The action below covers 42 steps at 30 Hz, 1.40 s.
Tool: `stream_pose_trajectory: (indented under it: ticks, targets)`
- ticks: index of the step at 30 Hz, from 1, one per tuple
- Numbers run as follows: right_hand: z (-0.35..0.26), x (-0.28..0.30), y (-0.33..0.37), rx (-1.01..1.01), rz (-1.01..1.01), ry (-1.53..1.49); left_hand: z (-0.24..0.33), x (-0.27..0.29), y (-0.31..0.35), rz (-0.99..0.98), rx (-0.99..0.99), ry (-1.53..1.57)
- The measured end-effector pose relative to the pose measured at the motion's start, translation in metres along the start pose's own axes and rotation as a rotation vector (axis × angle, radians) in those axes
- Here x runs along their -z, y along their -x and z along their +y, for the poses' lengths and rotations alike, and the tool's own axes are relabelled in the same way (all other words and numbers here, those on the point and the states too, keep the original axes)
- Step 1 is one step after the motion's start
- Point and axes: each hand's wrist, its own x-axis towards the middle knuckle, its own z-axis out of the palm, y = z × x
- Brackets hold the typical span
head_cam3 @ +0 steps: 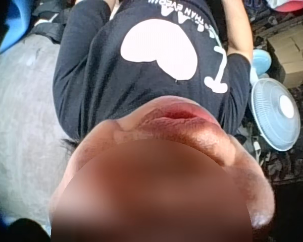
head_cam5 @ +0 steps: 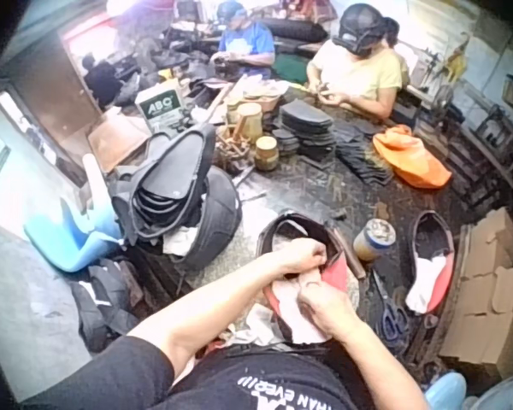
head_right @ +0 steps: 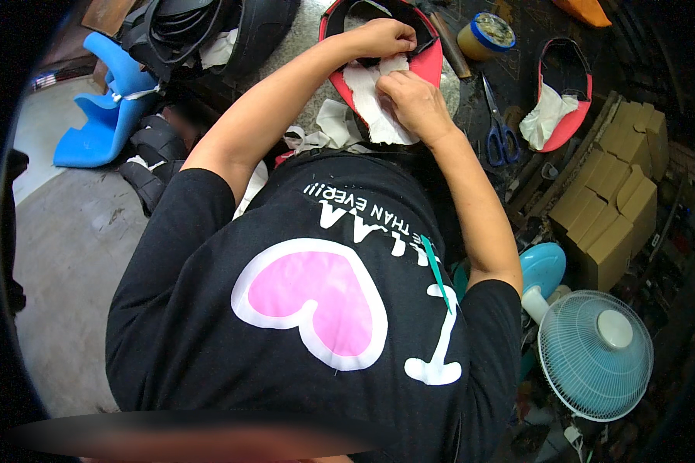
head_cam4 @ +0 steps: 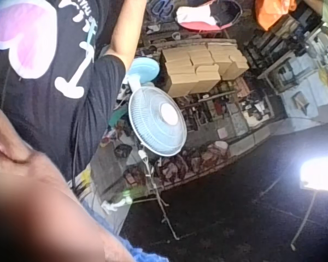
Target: The person lines the interior of a black and pink helmet with white foam padding. They use scissors to trim the foam to fit the helmet's shape and tuck the edges into place. The person repeats this process for a second helmet.
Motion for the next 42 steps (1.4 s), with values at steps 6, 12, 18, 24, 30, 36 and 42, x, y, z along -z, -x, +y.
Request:
stream_pose_trajectory:
  ticks: [6,12,18,24,30,36,42]
  targets:
    - [-0.006,0.021,0.021,-0.14,0.198,0.051,0.013,-0.009,0.016,0.131,-0.122,-0.194]
    - [0.028,0.019,0.022,-0.405,0.259,0.104,0.013,-0.023,0.022,0.276,-0.19,-0.249]
    - [0.071,0.011,0.018,-0.506,0.283,-0.19,0.007,-0.031,0.024,0.428,-0.145,-0.143]
    - [0.068,0.045,0.06,-0.456,0.287,-0.028,0.012,-0.035,0.029,0.444,-0.159,-0.13]
    - [0.062,0.078,0.141,-0.992,-0.204,0.349,0.02,-0.04,0.031,0.57,-0.245,-0.066]
    - [0.08,0.074,0.157,-1.127,-0.258,0.257,0.021,-0.039,0.024,0.573,-0.166,-0.115]
    - [0.09,0.08,0.156,-1.07,-0.234,0.27,0.005,-0.047,0.016,0.635,-0.13,-0.14]
